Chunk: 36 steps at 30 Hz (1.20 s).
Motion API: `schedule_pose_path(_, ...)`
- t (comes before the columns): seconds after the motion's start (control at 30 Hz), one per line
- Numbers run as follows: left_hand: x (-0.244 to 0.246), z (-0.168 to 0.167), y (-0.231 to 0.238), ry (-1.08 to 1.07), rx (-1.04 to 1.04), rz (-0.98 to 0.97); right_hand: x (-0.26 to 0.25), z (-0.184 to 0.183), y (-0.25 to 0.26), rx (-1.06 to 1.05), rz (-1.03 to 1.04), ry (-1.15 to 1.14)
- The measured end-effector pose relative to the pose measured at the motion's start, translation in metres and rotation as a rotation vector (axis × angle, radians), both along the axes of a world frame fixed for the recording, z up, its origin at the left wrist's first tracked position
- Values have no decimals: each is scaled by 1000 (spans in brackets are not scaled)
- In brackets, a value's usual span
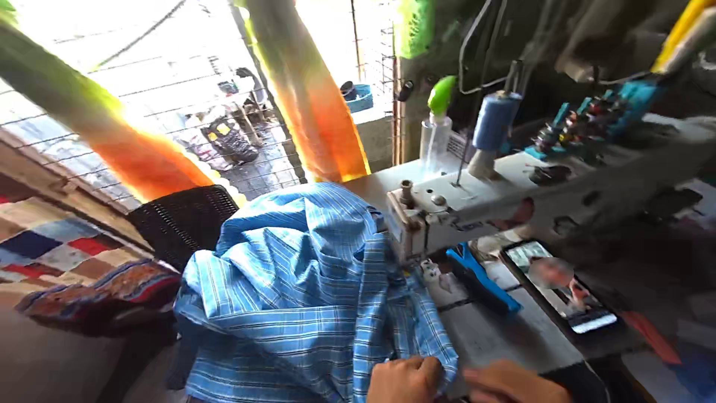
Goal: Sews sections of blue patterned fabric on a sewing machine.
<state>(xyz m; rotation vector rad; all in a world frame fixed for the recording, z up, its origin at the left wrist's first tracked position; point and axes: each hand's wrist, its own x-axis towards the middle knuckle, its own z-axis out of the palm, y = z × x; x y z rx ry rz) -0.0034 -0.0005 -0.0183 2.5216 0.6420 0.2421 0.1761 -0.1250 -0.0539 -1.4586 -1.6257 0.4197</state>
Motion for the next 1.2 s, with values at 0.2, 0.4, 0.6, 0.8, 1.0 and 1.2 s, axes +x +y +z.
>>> schedule_pose_path(0.2,23,4,-16,260,-50,-124,25,-52,55,272,35,-664)
schedule_pose_path(0.4,38,34,37,475,-29,-377,28,-61,66,350,190,-684)
schedule_pose_path(0.6,26,-21,89,256,140,-288,33,-67,57,250,189,-646)
schedule_pose_path(0.8,10,-60,81,21,120,-139,35,-61,51,132,161,-600)
schedule_pose_path(1.0,16,-61,88,24,80,-134,37,-61,49,70,162,-569)
schedule_pose_path(1.2,2,-80,107,-143,218,-230,29,-59,48,50,137,-621)
